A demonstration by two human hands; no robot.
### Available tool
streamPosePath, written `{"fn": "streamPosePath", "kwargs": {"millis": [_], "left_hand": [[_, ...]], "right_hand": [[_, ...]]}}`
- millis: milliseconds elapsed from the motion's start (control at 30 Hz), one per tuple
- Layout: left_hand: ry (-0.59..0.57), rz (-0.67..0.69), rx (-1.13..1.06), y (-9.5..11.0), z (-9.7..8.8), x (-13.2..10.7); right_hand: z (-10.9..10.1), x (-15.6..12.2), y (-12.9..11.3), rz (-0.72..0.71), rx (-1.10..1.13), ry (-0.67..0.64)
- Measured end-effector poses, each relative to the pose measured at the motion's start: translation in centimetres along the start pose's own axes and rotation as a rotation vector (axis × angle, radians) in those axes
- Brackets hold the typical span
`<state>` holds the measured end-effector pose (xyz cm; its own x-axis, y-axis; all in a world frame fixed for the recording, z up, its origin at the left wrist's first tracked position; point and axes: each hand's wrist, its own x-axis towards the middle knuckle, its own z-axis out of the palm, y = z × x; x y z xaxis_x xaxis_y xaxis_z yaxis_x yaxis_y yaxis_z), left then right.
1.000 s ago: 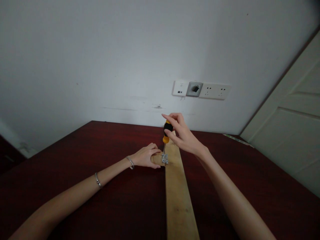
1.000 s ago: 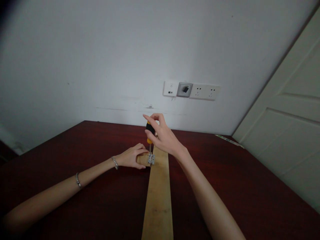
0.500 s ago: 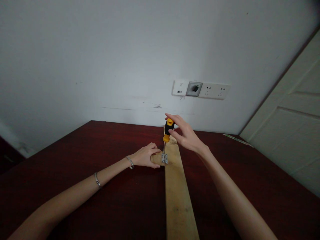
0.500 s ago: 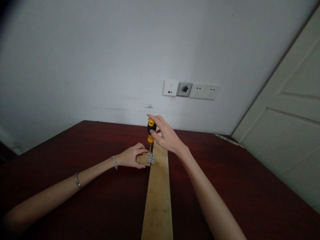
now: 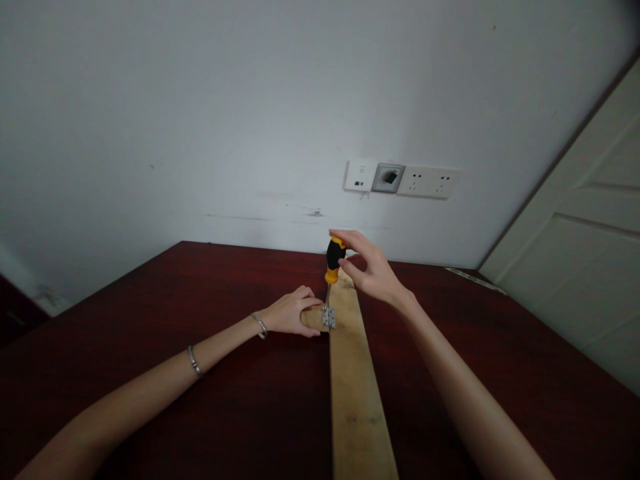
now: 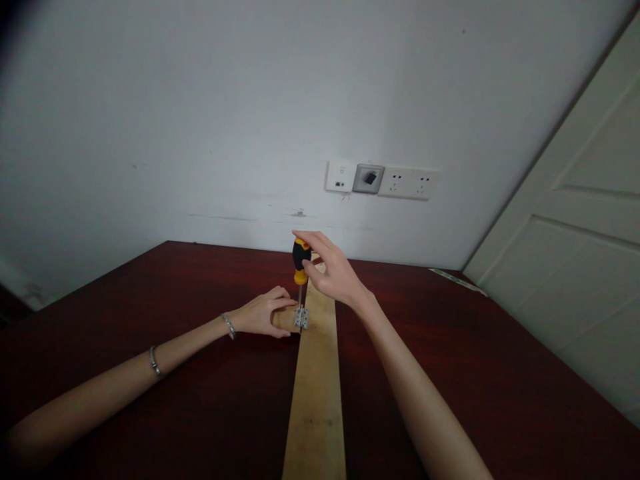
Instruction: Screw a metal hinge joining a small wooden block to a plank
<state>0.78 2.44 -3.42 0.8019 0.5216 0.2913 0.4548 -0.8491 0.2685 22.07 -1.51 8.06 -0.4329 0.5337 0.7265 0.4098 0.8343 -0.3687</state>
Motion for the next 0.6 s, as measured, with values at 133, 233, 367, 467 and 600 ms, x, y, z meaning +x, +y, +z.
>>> {"fn": "streamPosePath", "kwargs": {"millis": [133,233,367,467,600], "left_hand": [[-0.013,-0.012,0.009,-0.02,0.00,-0.05],[-0.008,-0.013,0.015,-0.08,0.05,-0.07],[-0.001,0.003,0.013,-0.24,0.17,-0.09],[-0.002,0.003,0.013,-0.30,0.21,-0.09],[0.001,0.007,0.010,-0.23,0.16,-0.07]], "right_hand": [[0.39,-0.06,0.28,0.027,-0.010,0.063],[0.46,-0.13,0.02,0.063,-0.016,0.083],[0.05,-0.11,-0.15,0.029,-0.010,0.042],[0.04,-0.06,0.13,0.003,-0.004,0.047],[0.39,-0.05,0.24,0.037,-0.021,0.099]]}}
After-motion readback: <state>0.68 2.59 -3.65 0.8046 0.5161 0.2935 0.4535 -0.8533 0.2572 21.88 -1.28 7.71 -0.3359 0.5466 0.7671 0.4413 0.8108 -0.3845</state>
